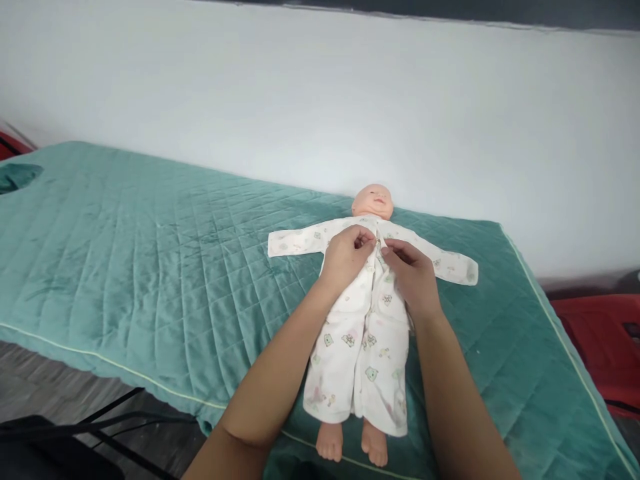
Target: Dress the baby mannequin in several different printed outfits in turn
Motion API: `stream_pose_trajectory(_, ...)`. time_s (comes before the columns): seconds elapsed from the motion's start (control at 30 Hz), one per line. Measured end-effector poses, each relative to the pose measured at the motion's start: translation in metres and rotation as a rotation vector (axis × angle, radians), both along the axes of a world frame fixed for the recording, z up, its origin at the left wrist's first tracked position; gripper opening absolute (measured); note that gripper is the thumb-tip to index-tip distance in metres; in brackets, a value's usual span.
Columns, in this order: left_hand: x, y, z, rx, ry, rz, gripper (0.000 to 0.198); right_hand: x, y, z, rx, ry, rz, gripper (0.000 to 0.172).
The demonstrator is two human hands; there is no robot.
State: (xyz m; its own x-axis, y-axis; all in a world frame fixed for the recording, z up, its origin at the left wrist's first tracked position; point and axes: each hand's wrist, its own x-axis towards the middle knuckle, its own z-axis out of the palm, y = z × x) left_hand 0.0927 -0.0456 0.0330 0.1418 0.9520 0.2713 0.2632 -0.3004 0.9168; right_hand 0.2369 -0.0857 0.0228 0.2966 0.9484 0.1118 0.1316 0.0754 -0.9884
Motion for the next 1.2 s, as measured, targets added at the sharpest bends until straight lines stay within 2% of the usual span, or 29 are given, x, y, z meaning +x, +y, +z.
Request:
stream_pose_trajectory(0.17,-0.0017,0.0003,-0.0019,-0.018,-0.041,0.007,0.008,-0.0019,-0.0001,0.0011,-0.007,-0.057,0.011,0.032)
stream_pose_trajectory(0.4,-0.0052,0.0001,-0.0016,0.094,0.008,-0.018,0.009,-0.0041,-0.0017,0.0010,-0.003,-0.044,-0.008,0.033)
stream_pose_trajectory(0.57,-0.0065,0.0001,-0.0020,0.079,0.009,-0.028,0.008,-0.0046,-0.0017,0.0009,0.051,-0.080,0.012,0.031)
stream_pose_trajectory(1.2,-0.0079,0.0005,-0.0034,0.034,-0.013,-0.076,0.010,-0.0020,-0.0015,-0.0031,0.020,-0.039,0.022,0.031)
